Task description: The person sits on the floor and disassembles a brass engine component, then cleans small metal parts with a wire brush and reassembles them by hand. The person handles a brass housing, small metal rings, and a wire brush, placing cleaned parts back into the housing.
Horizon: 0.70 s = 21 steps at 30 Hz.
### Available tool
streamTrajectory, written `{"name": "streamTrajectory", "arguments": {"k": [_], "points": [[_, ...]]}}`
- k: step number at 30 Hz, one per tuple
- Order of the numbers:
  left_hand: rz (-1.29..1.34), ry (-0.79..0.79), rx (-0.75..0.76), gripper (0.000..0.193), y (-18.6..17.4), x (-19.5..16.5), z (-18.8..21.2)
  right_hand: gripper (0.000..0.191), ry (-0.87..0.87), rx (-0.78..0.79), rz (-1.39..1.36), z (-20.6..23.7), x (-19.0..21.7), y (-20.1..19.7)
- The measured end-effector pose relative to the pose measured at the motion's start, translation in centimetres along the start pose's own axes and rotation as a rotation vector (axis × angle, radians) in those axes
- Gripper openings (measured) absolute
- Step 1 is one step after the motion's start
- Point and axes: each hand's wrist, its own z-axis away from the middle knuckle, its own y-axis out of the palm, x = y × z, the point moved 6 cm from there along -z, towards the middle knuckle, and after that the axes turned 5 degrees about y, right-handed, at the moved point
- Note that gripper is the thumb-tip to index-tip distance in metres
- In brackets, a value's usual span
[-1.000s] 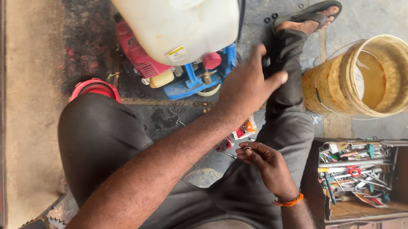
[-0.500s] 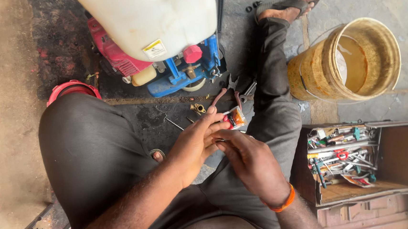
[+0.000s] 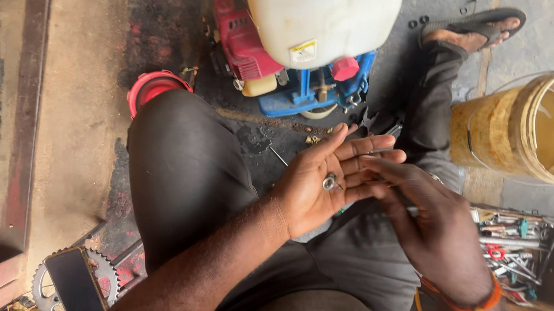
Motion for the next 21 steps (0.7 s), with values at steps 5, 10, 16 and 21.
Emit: {"name": "streamTrajectory", "arguments": {"k": [5, 10, 16, 21], "points": [[0.033, -0.014, -0.024, 0.079, 0.0, -0.3, 0.2, 0.016, 0.175, -0.047, -0.266, 0.1, -1.1, 0.7], [-0.013, -0.003, -0.061, 0.087, -1.0, 0.2, 0.2, 0.023, 0.054, -0.077, 0.062, -0.2, -0.4, 1.6], [-0.017, -0.004, -0.093, 0.089, -1.4, 0.1, 0.1, 0.038, -0.088, -0.104, 0.206, 0.3, 1.3, 2.8], [-0.053, 0.012, -0.106, 0.084, -1.3, -0.1, 0.1, 0.033, -0.061, -0.103, 0.165, 0.2, 0.8, 2.7]]}}
